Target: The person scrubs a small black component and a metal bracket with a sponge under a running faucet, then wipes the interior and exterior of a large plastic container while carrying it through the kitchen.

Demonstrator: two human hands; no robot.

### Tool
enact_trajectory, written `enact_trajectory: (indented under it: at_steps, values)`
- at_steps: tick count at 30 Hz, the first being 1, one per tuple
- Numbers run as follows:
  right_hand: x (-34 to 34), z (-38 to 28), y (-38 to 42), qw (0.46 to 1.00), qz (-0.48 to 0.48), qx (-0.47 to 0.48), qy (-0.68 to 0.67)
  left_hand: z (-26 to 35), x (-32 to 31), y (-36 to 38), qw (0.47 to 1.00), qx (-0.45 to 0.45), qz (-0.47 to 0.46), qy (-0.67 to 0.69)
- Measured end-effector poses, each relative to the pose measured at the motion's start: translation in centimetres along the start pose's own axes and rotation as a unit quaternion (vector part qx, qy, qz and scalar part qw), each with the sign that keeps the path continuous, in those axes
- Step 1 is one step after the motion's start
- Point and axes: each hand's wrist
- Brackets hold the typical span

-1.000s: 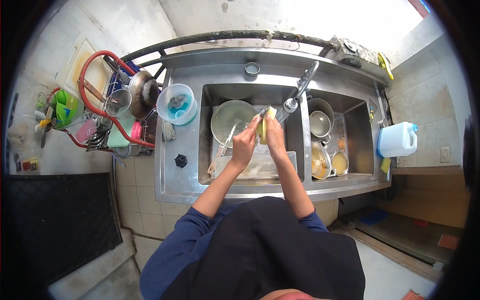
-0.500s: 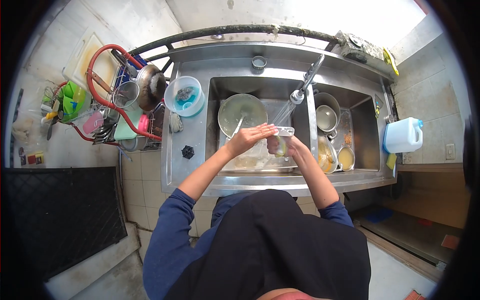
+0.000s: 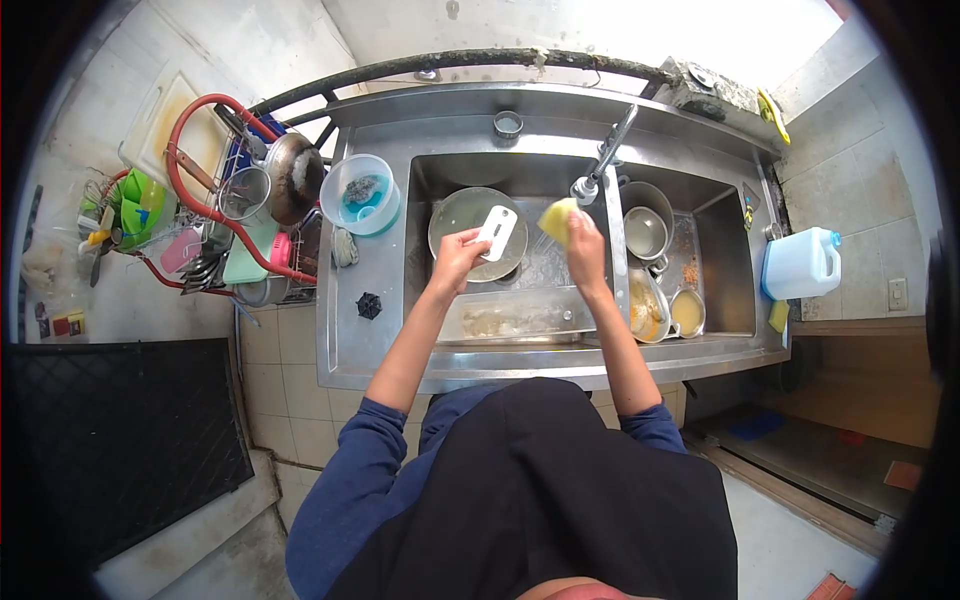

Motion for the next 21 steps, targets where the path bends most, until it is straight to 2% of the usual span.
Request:
enact_trajectory:
  at_steps: [1, 3, 5, 6, 8, 9, 10, 12, 13, 15, 16, 17, 19, 21]
  values:
    - [-0.4, -1.5, -0.1, 0.999, -0.049, 0.014, -0.003, -0.1, -0.4, -0.2, 1.000, 0.021, -0.005, 0.023]
    - [-2.4, -2.6, -0.6, 0.976, -0.032, 0.191, 0.103, -0.2, -1.1, -0.5, 0.999, -0.005, -0.041, 0.011]
    - [-4.2, -2.0, -0.2, 0.985, -0.061, 0.157, 0.045, -0.4, -1.8, -0.3, 0.993, -0.057, -0.105, -0.009]
    - [-4.4, -1.6, 0.0, 0.985, -0.062, 0.158, 0.045, 0.0, -2.3, 0.1, 0.993, -0.070, -0.096, -0.001]
    - [-4.8, -1.1, 0.1, 0.994, -0.080, 0.068, 0.020, -0.6, -1.6, 0.1, 0.991, -0.085, -0.097, -0.016]
    - [-4.8, -0.8, 0.1, 0.994, -0.084, 0.068, 0.019, -1.1, -1.1, 0.3, 0.990, -0.094, -0.102, -0.031]
    - [-4.6, -0.3, 0.2, 0.985, -0.121, -0.012, -0.119, -1.7, -0.7, 0.5, 0.990, -0.093, -0.100, -0.030]
    - [-3.8, 0.2, 0.1, 0.916, -0.175, -0.143, -0.332, -2.1, -0.5, 1.1, 0.993, -0.064, -0.097, -0.034]
    - [-3.3, 0.4, 0.3, 0.916, -0.176, -0.145, -0.331, -2.4, -0.5, 1.3, 0.993, -0.063, -0.097, -0.033]
    - [-2.5, 0.7, 0.5, 0.924, -0.161, -0.148, -0.312, -1.3, -1.1, 1.9, 0.997, 0.014, -0.074, 0.007]
    - [-2.4, 0.9, 0.4, 0.939, -0.101, -0.106, -0.310, -1.0, -1.2, 2.0, 0.997, 0.010, -0.071, 0.008]
    - [-2.4, 0.2, -0.1, 0.953, 0.007, -0.101, -0.284, -0.8, -1.4, 2.1, 0.998, 0.008, -0.067, 0.004]
    - [-2.2, -1.0, -0.7, 0.979, 0.091, -0.019, -0.184, -0.6, -2.1, 2.1, 0.998, 0.009, -0.063, 0.002]
    - [-2.5, -3.6, -0.1, 0.996, 0.010, 0.077, -0.040, -0.6, -2.7, 1.7, 0.993, -0.051, -0.087, 0.064]
Point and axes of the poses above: each hand's wrist, its own y-axis away from the middle knuckle, its own x-axis out of the back of the hand, z = x × y, and after that the axes turned 14 degrees about -z, right-handed
